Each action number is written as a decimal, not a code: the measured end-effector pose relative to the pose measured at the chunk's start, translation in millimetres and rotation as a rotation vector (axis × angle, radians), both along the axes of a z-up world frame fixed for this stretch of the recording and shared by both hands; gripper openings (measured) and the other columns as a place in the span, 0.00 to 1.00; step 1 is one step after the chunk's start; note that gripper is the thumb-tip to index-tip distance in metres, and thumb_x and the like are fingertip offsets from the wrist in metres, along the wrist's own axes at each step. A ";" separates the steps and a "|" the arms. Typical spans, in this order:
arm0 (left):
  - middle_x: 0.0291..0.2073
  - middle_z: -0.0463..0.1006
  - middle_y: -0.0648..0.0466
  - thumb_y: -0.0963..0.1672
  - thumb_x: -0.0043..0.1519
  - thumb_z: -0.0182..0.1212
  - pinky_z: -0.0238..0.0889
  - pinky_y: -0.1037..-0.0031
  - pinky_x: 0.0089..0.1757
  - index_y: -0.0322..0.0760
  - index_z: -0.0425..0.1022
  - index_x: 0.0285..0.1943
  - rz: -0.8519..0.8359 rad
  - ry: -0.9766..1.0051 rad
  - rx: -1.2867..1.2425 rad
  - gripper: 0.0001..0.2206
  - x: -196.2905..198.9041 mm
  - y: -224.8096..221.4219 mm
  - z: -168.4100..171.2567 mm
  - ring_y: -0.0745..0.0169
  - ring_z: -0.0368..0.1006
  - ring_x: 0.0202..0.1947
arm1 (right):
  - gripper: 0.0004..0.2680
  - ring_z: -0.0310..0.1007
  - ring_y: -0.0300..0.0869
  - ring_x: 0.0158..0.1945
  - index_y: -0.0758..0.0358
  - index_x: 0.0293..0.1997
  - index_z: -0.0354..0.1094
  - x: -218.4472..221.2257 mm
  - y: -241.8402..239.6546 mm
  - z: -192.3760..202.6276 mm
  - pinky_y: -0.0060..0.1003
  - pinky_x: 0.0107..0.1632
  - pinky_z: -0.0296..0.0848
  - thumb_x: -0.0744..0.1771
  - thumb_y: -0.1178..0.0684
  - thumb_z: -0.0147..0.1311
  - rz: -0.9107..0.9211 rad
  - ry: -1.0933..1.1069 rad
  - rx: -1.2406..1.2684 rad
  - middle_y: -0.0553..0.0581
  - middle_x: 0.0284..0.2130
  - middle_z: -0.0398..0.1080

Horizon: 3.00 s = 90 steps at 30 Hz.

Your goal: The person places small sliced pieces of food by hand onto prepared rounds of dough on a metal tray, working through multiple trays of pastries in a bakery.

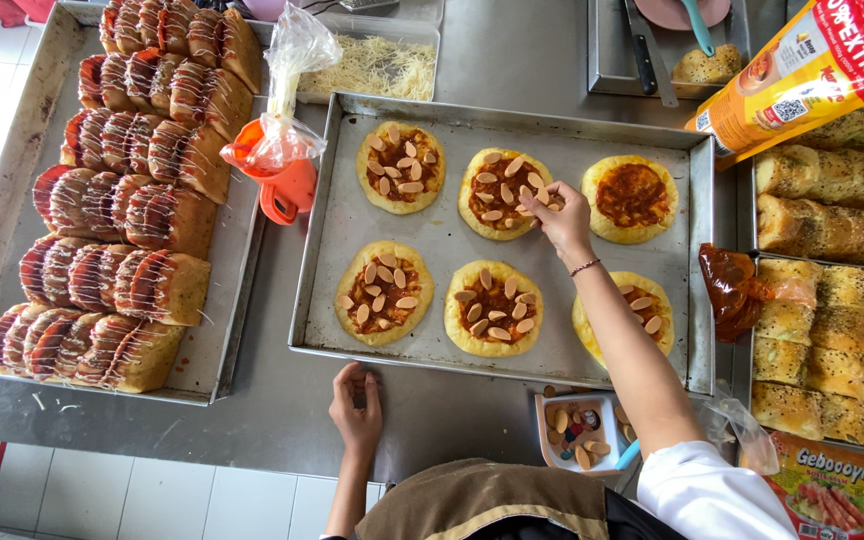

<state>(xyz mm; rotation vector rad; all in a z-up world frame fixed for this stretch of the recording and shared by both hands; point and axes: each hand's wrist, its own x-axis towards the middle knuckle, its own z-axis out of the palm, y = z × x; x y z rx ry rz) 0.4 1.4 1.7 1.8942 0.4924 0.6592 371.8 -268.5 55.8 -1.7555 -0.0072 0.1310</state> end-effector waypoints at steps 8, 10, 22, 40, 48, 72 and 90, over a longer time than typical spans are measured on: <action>0.35 0.80 0.52 0.36 0.64 0.60 0.72 0.77 0.37 0.30 0.70 0.58 0.015 0.012 -0.012 0.13 0.4 -0.1 -0.2 0.68 0.78 0.34 | 0.11 0.74 0.32 0.23 0.67 0.33 0.70 -2.4 5.0 -10.7 0.27 0.25 0.71 0.66 0.50 0.68 -0.023 -0.223 -0.201 0.52 0.27 0.77; 0.35 0.80 0.52 0.36 0.64 0.60 0.72 0.78 0.36 0.30 0.70 0.57 0.010 0.013 -0.011 0.13 0.3 -0.3 0.6 0.69 0.77 0.33 | 0.11 0.75 0.32 0.24 0.67 0.34 0.70 -4.5 3.7 -10.0 0.27 0.25 0.72 0.66 0.50 0.67 -0.034 -0.272 -0.272 0.52 0.26 0.78; 0.36 0.79 0.50 0.37 0.63 0.63 0.70 0.76 0.37 0.31 0.72 0.55 0.095 -0.088 0.174 0.12 -2.2 -6.0 8.4 0.65 0.75 0.32 | 0.10 0.75 0.30 0.23 0.62 0.35 0.74 -1.5 -32.2 3.4 0.24 0.23 0.70 0.66 0.46 0.65 -0.146 -0.141 -0.111 0.49 0.27 0.78; 0.52 0.76 0.58 0.48 0.63 0.58 0.24 0.36 0.68 0.49 0.78 0.47 -0.919 -0.012 1.691 0.08 361.6 -180.3 3.7 0.51 0.58 0.70 | 0.09 0.61 0.34 0.31 0.73 0.52 0.70 -356.6 -224.2 54.2 0.20 0.28 0.60 0.74 0.53 0.53 -0.147 0.171 1.551 0.58 0.33 0.62; 0.49 0.80 0.57 0.45 0.51 0.63 0.24 0.44 0.67 0.47 0.80 0.46 -1.013 0.055 1.767 0.13 388.0 -166.0 -8.6 0.50 0.58 0.68 | 0.08 0.61 0.33 0.32 0.71 0.51 0.69 -391.8 -250.2 48.9 0.18 0.29 0.60 0.74 0.54 0.52 -0.353 0.085 1.525 0.57 0.34 0.62; 0.41 0.79 0.53 0.48 0.44 0.76 0.43 0.49 0.58 0.48 0.84 0.32 -0.821 -0.279 0.786 0.10 412.8 -242.1 81.8 0.49 0.67 0.53 | 0.07 0.62 0.31 0.26 0.67 0.44 0.69 -201.6 -235.6 65.3 0.22 0.25 0.59 0.70 0.52 0.55 -0.154 0.281 1.047 0.50 0.27 0.65; 0.53 0.74 0.50 0.45 0.58 0.62 0.61 0.65 0.52 0.36 0.75 0.56 -1.297 0.058 0.908 0.17 63.3 -195.0 90.1 0.53 0.67 0.54 | 0.04 0.78 0.39 0.28 0.65 0.39 0.79 54.7 -184.9 -13.3 0.33 0.33 0.73 0.67 0.55 0.66 -0.058 -0.471 -0.457 0.57 0.31 0.79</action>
